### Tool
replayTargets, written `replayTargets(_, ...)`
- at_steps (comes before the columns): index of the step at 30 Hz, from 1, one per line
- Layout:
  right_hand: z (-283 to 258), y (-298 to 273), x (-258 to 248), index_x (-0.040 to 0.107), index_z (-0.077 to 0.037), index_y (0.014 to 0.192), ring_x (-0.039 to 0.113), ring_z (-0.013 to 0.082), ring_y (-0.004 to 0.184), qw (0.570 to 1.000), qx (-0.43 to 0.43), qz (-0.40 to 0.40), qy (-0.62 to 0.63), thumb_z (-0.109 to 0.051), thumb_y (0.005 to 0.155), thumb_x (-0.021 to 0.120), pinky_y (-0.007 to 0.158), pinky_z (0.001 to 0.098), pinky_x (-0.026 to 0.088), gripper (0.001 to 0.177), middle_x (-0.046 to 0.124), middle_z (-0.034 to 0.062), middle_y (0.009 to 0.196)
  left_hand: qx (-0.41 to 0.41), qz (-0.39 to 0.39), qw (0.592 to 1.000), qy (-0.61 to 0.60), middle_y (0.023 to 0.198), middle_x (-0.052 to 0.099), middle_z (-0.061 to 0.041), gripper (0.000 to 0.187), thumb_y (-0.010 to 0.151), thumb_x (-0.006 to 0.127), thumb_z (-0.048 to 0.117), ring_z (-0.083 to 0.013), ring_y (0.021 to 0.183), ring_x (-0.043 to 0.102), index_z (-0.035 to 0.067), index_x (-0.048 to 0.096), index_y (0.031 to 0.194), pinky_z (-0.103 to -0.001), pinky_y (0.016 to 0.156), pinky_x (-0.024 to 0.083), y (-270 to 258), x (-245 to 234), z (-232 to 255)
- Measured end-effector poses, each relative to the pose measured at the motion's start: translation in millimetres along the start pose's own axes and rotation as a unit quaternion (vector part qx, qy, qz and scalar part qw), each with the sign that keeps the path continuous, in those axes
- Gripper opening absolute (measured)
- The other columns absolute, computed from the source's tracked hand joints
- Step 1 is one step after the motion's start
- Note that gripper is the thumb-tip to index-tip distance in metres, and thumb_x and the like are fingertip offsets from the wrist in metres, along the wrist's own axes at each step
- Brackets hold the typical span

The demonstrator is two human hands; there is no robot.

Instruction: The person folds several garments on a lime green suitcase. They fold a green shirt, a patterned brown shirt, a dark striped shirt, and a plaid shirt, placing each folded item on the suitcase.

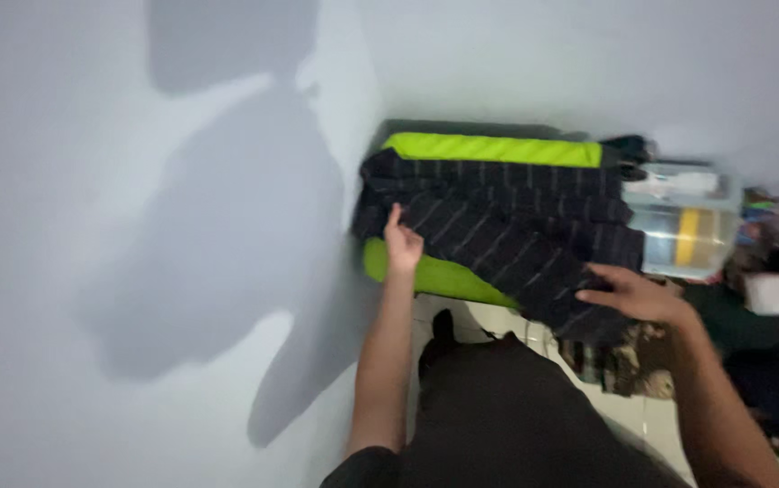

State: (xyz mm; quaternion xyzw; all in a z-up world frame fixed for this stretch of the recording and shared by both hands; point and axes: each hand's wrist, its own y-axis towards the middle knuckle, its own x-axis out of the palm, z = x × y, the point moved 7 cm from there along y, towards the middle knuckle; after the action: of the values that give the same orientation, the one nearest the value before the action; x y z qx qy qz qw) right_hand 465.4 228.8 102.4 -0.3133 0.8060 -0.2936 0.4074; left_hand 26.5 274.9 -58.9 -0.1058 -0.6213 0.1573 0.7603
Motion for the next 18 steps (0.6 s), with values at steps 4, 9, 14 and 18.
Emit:
replayTargets(4,-6.2,11.0,-50.1,0.047,-0.011,0.154,0.049,0.0363,0.139,0.989,-0.081,0.084,-0.094,-0.056,0.08,0.075,0.11,0.0531,0.044,0.091,0.049,0.0196,0.154,0.045,0.133,0.99,-0.002,0.126,0.067,-0.011,0.035,0.107,0.067,0.03,-0.0293,0.118,0.064,0.004,0.06,0.129,-0.045,0.106,0.049,15.3,-20.2,13.1)
replayTargets(9,4.4,47.2,-102.6,0.058,-0.016,0.149,0.062,0.036,0.132,0.974,-0.045,0.123,-0.183,-0.057,0.076,0.076,0.109,0.0527,0.051,0.086,0.064,0.0171,0.144,0.03,0.135,0.99,-0.001,0.118,0.069,-0.011,0.031,0.103,0.059,0.03,-0.0293,0.113,0.066,0.004,0.063,0.119,-0.048,0.104,0.051,10.3,-20.8,14.9)
replayTargets(14,34.7,108.0,-111.6,0.062,-0.007,0.14,0.062,0.0401,0.127,0.982,-0.047,0.136,-0.119,-0.059,0.072,0.084,0.104,0.0552,0.051,0.089,0.065,0.0213,0.139,0.017,0.109,0.994,-0.009,0.115,0.07,-0.012,0.031,0.1,0.053,0.027,-0.0311,0.111,0.066,0.002,0.064,0.114,-0.052,0.105,0.05,2.2,-23.8,15.5)
replayTargets(18,48.6,118.7,-117.8,0.072,-0.007,0.128,0.069,0.0371,0.116,0.984,-0.045,0.139,-0.099,-0.06,0.075,0.081,0.097,0.0533,0.055,0.076,0.072,0.0194,0.127,0.014,0.118,0.993,-0.018,0.115,0.07,-0.016,0.032,0.089,0.054,0.027,-0.0354,0.11,0.067,0.002,0.063,0.109,-0.057,0.103,0.05,-2.7,-21.1,20.6)
